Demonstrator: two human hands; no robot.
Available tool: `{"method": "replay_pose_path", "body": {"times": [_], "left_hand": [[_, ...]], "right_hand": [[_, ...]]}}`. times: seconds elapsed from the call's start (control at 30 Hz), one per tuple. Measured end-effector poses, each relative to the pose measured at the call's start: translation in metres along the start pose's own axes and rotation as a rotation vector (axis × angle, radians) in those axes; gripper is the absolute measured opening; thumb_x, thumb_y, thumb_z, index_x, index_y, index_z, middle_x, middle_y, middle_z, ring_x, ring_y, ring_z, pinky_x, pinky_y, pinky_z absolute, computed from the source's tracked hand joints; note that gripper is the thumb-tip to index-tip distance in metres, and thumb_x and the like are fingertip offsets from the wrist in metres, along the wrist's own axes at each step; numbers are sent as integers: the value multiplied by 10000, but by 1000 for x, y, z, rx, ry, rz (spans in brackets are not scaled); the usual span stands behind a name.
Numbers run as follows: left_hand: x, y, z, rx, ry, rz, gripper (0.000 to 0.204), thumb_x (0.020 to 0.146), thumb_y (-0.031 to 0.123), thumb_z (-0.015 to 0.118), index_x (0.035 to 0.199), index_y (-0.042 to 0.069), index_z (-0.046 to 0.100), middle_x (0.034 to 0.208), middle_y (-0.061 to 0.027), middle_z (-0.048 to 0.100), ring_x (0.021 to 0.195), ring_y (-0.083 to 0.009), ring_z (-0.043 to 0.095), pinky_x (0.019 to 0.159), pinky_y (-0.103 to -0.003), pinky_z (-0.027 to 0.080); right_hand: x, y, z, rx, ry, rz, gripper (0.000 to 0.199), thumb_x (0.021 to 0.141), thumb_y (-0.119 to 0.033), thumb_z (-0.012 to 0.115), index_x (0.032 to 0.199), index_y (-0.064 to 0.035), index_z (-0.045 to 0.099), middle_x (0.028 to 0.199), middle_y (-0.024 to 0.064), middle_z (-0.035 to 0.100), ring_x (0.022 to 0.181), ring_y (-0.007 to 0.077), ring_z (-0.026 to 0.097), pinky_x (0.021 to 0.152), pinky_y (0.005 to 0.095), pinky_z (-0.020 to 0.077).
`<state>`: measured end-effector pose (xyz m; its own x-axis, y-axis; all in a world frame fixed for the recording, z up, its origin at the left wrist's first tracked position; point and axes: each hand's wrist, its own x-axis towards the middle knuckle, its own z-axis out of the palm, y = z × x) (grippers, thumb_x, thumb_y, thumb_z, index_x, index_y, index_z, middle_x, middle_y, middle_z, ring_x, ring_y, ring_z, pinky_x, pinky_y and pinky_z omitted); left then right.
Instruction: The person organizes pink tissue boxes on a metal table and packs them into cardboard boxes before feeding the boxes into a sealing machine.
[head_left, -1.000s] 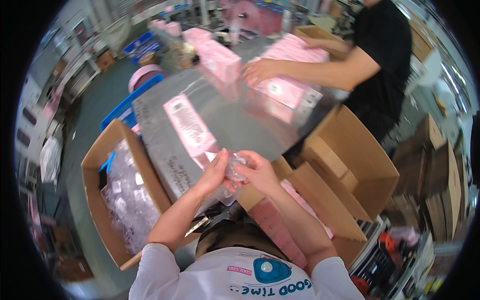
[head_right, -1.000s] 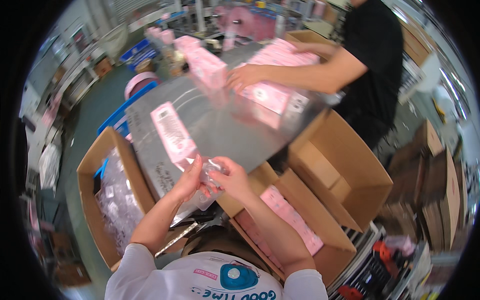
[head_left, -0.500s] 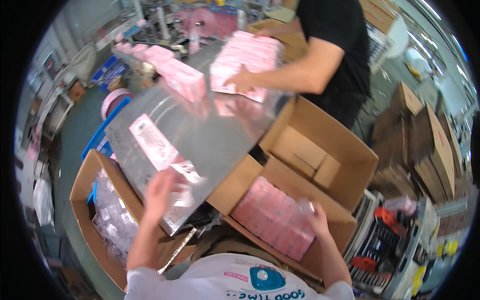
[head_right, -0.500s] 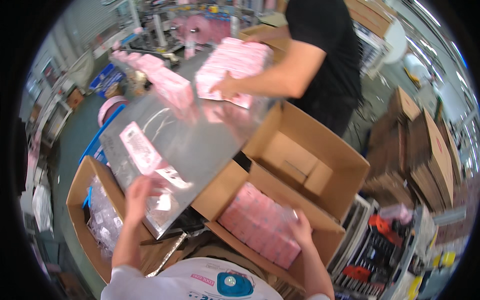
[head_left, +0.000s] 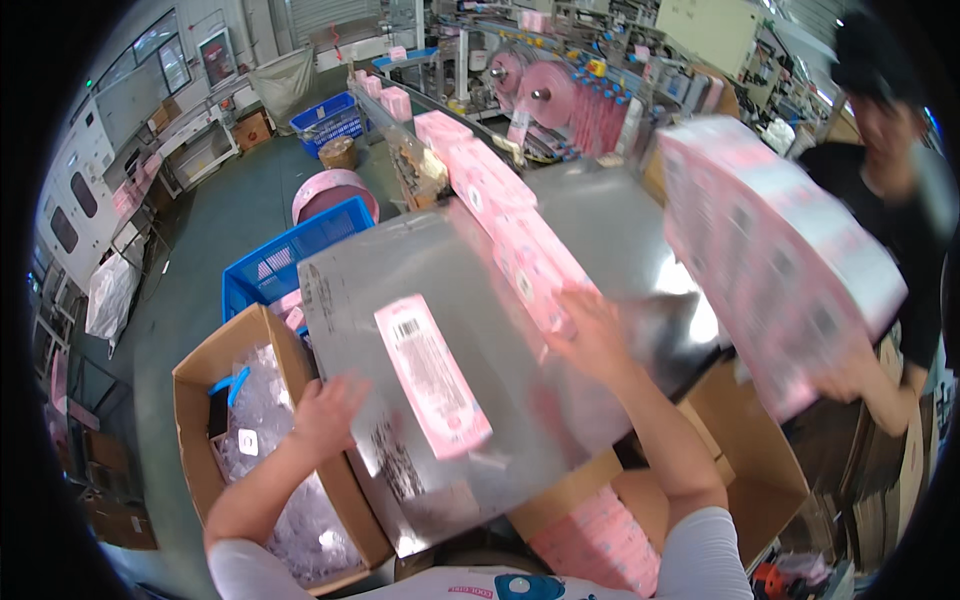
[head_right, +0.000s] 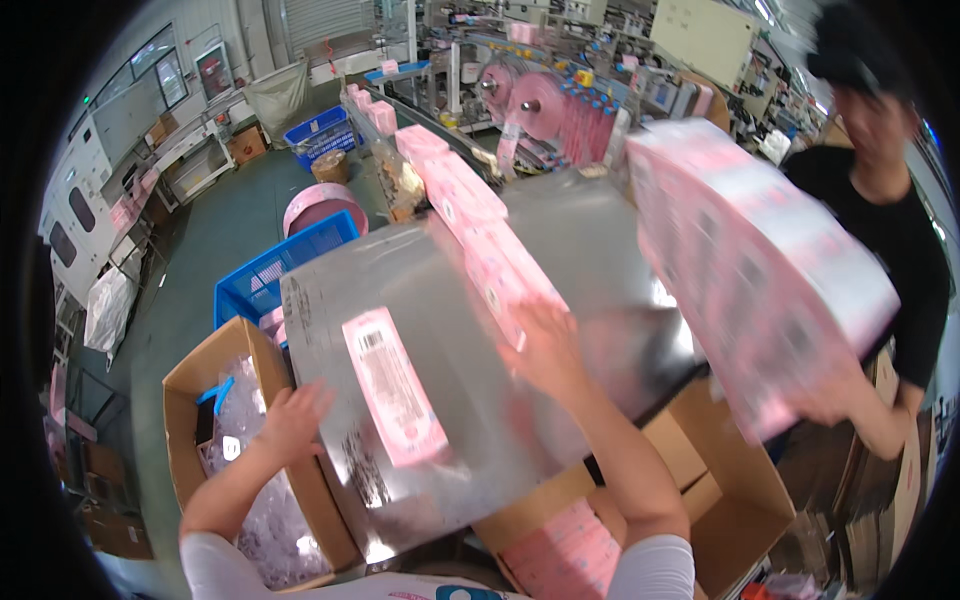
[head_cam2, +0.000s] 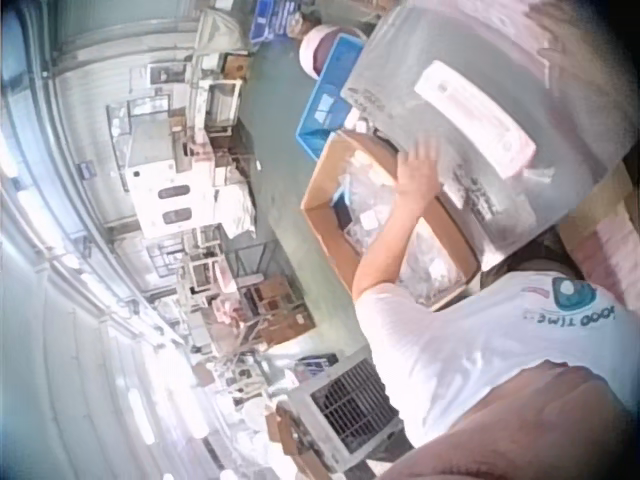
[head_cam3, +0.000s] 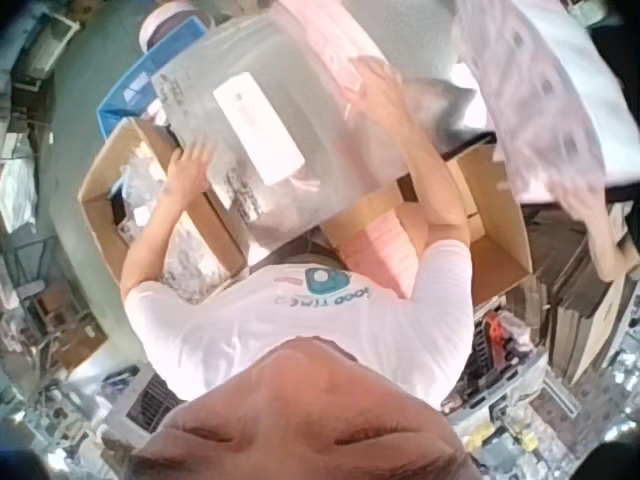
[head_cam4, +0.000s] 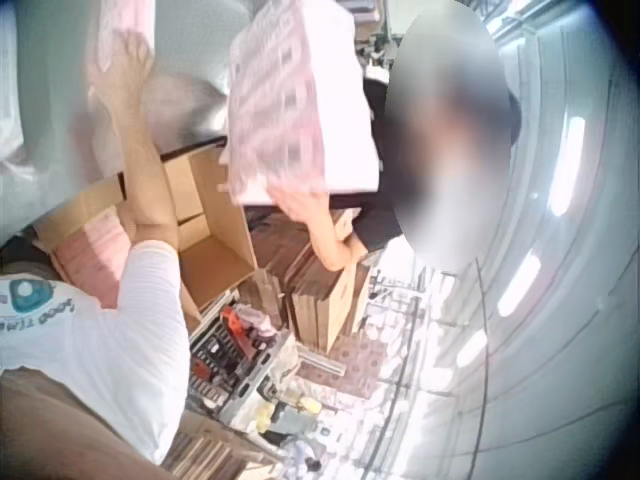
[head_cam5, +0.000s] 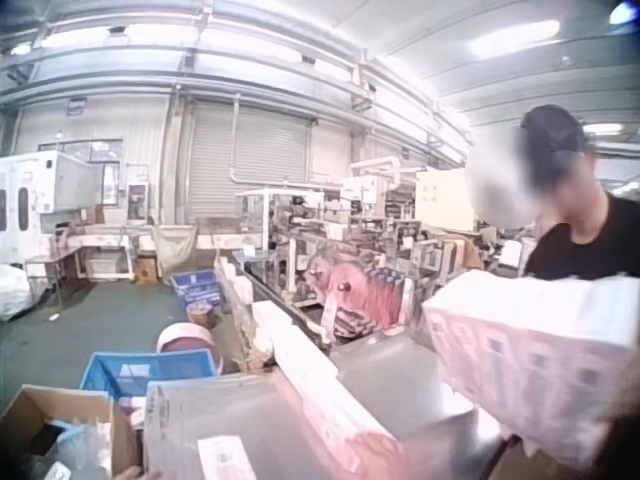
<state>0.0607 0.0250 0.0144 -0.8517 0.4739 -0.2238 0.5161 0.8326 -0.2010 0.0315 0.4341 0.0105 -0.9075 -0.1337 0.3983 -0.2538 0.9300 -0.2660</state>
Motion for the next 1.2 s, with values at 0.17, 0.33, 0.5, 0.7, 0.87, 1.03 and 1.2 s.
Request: {"method": "replay_pose_path", "body": {"times": [0.17, 0.33, 0.5, 0.7, 0.87, 1.03, 1.2], "left_hand": [[116, 25, -24, 232, 320, 767, 874, 677, 390, 691, 1403, 103, 299, 1394, -82, 378, 1243, -212, 396, 1008, -531, 299], [156, -17, -8, -55, 453, 898, 430, 690, 192, 623, 1090, 54, 544, 970, -77, 537, 998, -232, 508, 1005, -554, 278], [141, -88, 13, -451, 942, 606, 442, 691, 109, 633, 1110, 17, 525, 999, -134, 555, 1029, -298, 507, 1016, -567, 284], [116, -100, 61, -1008, 531, 87, 648, 847, 138, 586, 1391, 1, 262, 1400, -202, 364, 1300, -313, 363, 1069, -509, 232], [191, -68, 90, -1367, 535, -307, 664, 857, 365, 613, 1362, 34, 338, 1291, -228, 470, 1228, -314, 448, 983, -381, 378], [208, -75, 59, -1360, -256, -270, 425, 835, 313, 645, 1092, -1, 518, 745, -104, 602, 645, -178, 570, 593, -344, 472], [206, -77, 34, -1023, 104, -36, 255, 820, 235, 658, 775, -4, 582, 570, -71, 512, 506, -168, 511, 476, -350, 417]], "right_hand": [[110, 25, 73, -86, -454, 479, 834, 704, -445, 677, 1380, -84, 348, 1394, 192, 342, 1215, 399, 413, 973, 472, 372], [125, 6, 94, 335, -525, 155, 958, 695, -494, 683, 1410, -21, 253, 1417, 185, 302, 1233, 395, 401, 1008, 449, 352], [237, 46, 118, -324, -76, 244, 903, 698, -440, 671, 1429, -124, 245, 1315, 208, 391, 1176, 378, 438, 955, 444, 394], [209, 65, 125, -77, -506, 407, 989, 674, -394, 680, 1458, -149, 128, 1329, 228, 375, 1151, 399, 460, 957, 445, 407], [105, 21, 57, -120, -610, 482, 966, 670, -380, 708, 1444, -115, 195, 1294, 208, 459, 1127, 360, 515, 940, 400, 430], [161, 23, 36, 17, -484, 184, 683, 731, -379, 683, 1322, -120, 457, 1097, 123, 625, 1097, 311, 544, 929, 395, 427], [279, 42, 137, -248, -389, 351, 993, 652, -525, 671, 1443, -150, 201, 1392, 192, 338, 1235, 388, 403, 995, 456, 370]]}}
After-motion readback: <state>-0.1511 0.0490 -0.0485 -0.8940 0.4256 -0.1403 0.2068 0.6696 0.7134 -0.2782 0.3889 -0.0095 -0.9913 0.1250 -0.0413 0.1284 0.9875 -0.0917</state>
